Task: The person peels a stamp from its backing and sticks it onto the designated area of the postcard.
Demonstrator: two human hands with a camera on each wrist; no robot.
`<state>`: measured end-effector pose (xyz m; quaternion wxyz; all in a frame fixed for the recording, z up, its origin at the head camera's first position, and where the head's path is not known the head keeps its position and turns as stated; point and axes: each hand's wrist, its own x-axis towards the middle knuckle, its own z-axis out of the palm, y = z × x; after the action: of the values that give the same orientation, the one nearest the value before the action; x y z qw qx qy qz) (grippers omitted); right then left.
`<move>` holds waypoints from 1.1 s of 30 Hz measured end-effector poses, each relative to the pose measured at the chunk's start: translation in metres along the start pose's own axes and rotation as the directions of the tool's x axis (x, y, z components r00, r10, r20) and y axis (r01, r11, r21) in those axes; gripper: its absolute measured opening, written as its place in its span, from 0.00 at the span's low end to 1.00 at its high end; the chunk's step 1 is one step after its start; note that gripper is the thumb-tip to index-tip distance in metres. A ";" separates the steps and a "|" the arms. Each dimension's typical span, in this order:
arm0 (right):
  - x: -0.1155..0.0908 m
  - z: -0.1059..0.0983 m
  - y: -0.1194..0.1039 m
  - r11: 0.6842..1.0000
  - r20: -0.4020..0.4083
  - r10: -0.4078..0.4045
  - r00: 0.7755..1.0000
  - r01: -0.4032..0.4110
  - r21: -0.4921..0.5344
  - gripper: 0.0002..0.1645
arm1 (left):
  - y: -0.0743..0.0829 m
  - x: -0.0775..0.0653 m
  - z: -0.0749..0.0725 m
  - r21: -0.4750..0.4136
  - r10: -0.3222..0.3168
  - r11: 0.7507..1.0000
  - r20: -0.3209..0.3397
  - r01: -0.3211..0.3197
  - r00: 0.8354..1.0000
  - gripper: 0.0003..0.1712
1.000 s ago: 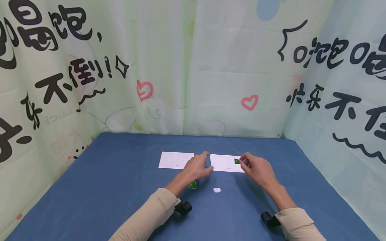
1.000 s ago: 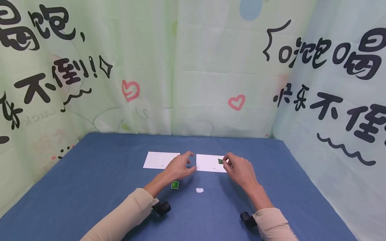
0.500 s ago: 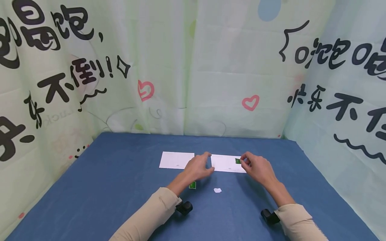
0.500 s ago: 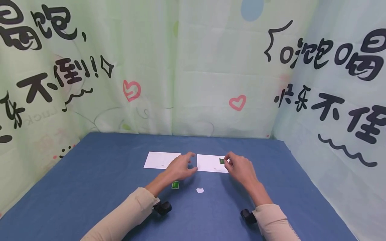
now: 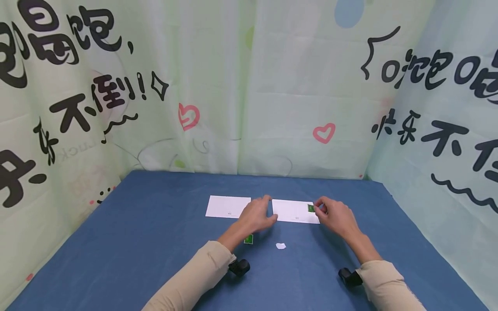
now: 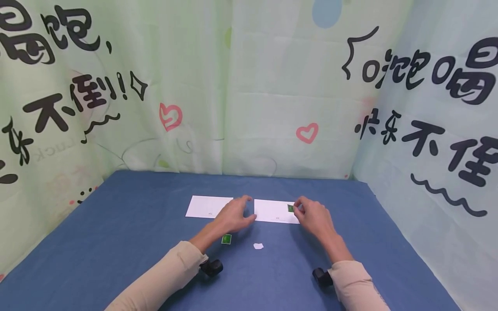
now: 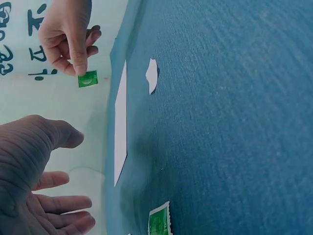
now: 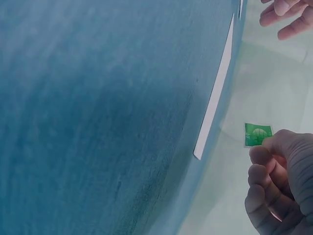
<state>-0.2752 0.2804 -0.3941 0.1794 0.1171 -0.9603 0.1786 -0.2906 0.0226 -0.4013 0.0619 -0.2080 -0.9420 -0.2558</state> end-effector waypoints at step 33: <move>0.013 0.005 0.009 0.983 0.161 0.151 0.975 -0.165 0.080 0.11 | -0.004 0.006 0.020 0.073 -0.014 0.997 0.154 0.003 0.988 0.34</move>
<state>-0.2908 0.2850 -0.3964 0.0842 0.0620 -0.9682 0.2271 -0.2982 0.0323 -0.4190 -0.0048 -0.2209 -0.9536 -0.2047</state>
